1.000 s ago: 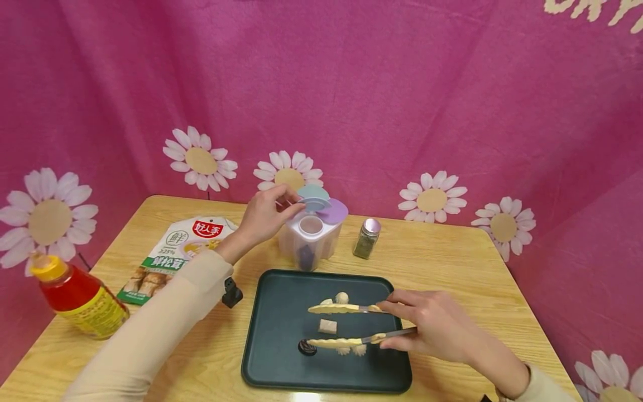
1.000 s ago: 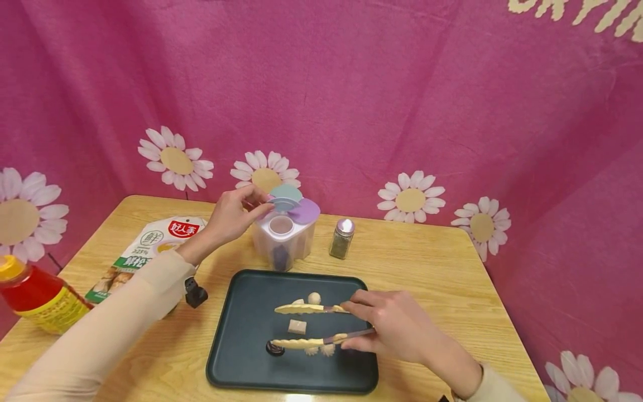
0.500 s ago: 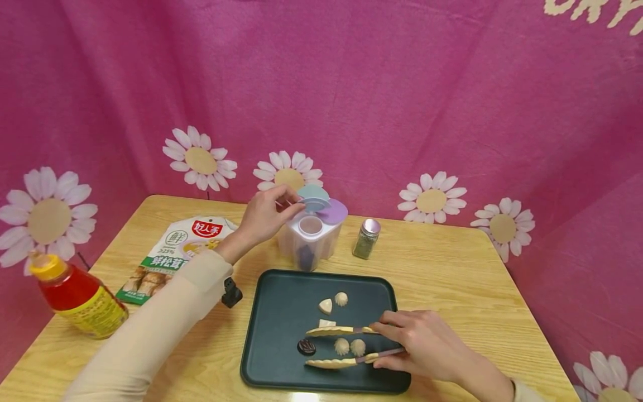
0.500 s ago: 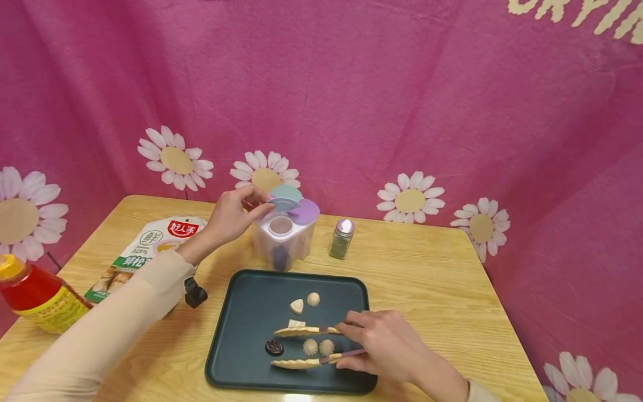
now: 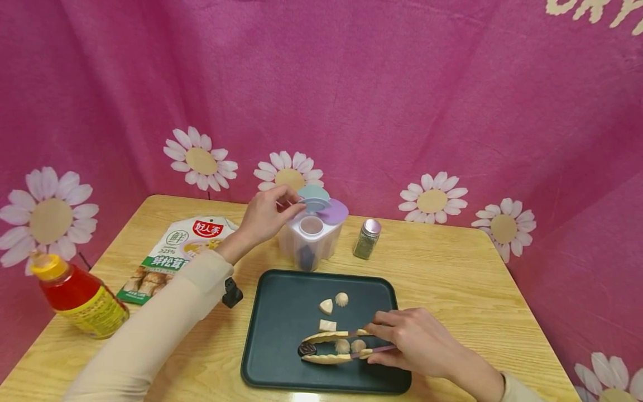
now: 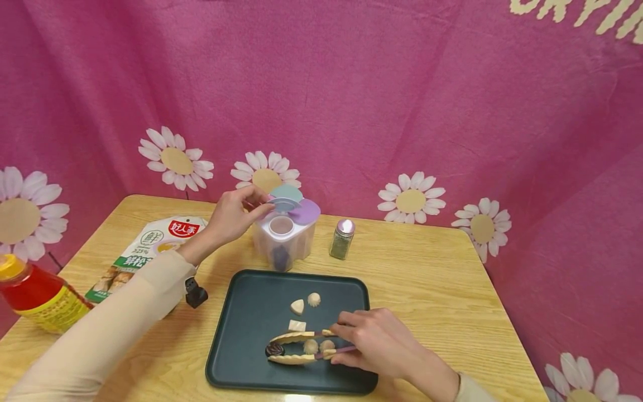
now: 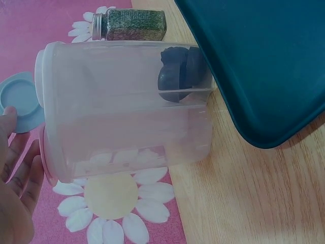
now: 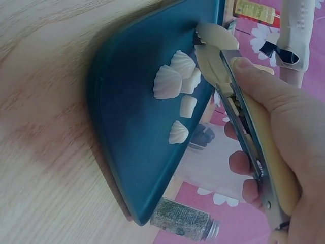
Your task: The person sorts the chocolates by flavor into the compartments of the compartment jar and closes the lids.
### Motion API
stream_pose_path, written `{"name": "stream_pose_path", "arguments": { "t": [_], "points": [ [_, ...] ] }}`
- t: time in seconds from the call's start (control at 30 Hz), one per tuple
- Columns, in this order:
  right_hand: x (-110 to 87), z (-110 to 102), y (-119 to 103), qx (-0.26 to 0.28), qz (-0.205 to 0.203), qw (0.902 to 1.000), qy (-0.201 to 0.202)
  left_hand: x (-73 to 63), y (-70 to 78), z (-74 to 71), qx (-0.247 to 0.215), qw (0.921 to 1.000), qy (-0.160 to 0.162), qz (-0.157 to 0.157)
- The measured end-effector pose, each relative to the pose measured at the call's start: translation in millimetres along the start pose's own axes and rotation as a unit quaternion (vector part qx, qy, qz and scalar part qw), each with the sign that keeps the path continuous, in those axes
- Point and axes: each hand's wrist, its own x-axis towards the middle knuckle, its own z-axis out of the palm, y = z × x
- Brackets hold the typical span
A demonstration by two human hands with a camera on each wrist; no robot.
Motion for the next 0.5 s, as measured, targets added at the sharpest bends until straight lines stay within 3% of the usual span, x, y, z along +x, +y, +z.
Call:
{"name": "stream_pose_path", "arguments": {
  "t": [0.27, 0.5],
  "points": [
    [-1.1, -0.8, 2.9, 0.012, 0.007, 0.9999, 0.002, -0.5, 2.4, -0.4, -0.001, 1.0, 0.006, -0.001],
    [4.9, -11.6, 20.4, 0.011, 0.018, 0.9967, 0.078, -0.5, 3.4, -0.7, 0.0, 1.0, 0.002, -0.004]
  ]
}}
